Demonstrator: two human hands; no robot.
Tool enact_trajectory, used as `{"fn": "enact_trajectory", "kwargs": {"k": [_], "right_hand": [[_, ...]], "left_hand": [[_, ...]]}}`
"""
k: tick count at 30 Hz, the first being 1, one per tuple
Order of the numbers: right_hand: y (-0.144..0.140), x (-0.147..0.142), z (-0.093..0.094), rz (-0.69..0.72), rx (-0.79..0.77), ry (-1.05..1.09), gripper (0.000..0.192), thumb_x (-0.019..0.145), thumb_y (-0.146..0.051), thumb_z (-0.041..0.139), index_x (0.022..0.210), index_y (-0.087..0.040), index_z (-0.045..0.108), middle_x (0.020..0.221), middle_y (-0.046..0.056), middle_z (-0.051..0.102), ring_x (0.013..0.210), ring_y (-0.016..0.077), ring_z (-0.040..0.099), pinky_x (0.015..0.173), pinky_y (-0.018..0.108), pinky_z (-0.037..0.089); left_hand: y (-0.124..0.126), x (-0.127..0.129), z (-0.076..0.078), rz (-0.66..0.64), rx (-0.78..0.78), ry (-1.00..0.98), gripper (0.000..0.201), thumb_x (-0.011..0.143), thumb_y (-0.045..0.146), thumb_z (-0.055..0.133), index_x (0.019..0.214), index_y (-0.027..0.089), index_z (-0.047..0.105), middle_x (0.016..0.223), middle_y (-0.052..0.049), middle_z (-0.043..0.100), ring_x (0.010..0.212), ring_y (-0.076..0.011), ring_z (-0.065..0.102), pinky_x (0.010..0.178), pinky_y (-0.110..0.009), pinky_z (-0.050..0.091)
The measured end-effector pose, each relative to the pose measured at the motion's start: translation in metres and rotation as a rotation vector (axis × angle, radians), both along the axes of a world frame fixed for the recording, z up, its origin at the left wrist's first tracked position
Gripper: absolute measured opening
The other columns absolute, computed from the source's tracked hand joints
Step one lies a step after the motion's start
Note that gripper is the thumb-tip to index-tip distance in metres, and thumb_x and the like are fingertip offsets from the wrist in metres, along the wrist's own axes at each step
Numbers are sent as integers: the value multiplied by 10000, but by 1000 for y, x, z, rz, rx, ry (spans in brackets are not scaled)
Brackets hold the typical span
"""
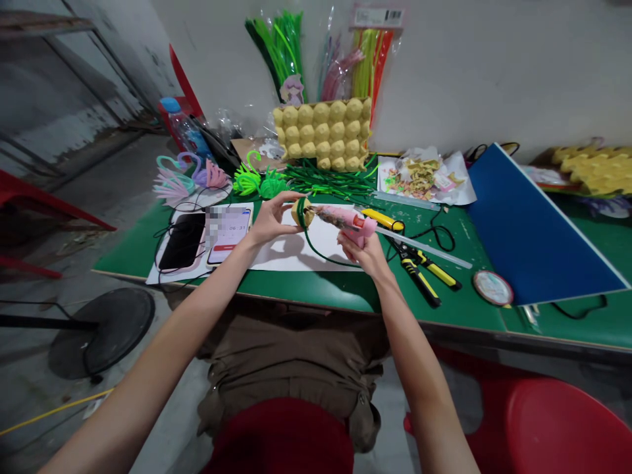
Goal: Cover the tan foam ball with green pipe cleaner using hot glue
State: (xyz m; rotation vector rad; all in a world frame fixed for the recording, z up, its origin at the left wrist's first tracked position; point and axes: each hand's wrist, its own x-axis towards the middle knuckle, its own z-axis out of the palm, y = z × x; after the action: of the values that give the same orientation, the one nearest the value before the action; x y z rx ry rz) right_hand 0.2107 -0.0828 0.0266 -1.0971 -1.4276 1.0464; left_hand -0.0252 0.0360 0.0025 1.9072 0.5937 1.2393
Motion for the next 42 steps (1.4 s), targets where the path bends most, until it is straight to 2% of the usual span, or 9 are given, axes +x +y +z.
{"fn": "enact_trajectory", "kwargs": {"k": [7, 14, 19, 29, 42], "right_hand": [[1, 3, -5, 32, 32, -38, 578, 771, -740, 708, 634, -223, 491, 431, -47, 457, 371, 73, 364, 387, 239, 259], [0, 2, -3, -4, -25, -57, 630, 699, -797, 727, 592, -228, 477, 418, -41, 464, 369, 75, 378, 397, 252, 254], [1, 1, -3, -16, -50, -40, 624, 670, -798, 743, 614, -233, 481, 413, -50, 459, 356, 77, 372, 387, 252, 236], [4, 6, -11, -20, -25, -28, 507, 750, -673, 751, 709, -233, 502, 446, -67, 479, 364, 84, 400, 402, 259, 243], [3, 2, -4, -42, -48, -24, 480, 730, -639, 751, 663, -223, 521, 409, -63, 467, 350, 77, 365, 379, 238, 244]], "left_hand": [[1, 0, -3, -26, 54, -9, 676, 614, 428, 929, 1220, 237, 697, 1264, -99, 689, 1153, -238, 655, 986, -370, 541], [0, 0, -2, -8, 26, 12, 675, 605, 428, 926, 1216, 246, 705, 1270, -91, 697, 1177, -257, 652, 996, -381, 525], [-3, 0, 1, -8, -19, 38, 687, 586, 417, 930, 1212, 246, 707, 1296, -94, 701, 1217, -271, 643, 1031, -394, 510], [-4, 0, 2, -27, -23, 40, 680, 588, 442, 926, 1201, 245, 709, 1318, -102, 698, 1268, -287, 627, 1068, -416, 492], [-1, 0, -1, -92, 36, 3, 657, 624, 459, 929, 1218, 264, 727, 1304, -108, 697, 1273, -291, 628, 1093, -443, 490]]}}
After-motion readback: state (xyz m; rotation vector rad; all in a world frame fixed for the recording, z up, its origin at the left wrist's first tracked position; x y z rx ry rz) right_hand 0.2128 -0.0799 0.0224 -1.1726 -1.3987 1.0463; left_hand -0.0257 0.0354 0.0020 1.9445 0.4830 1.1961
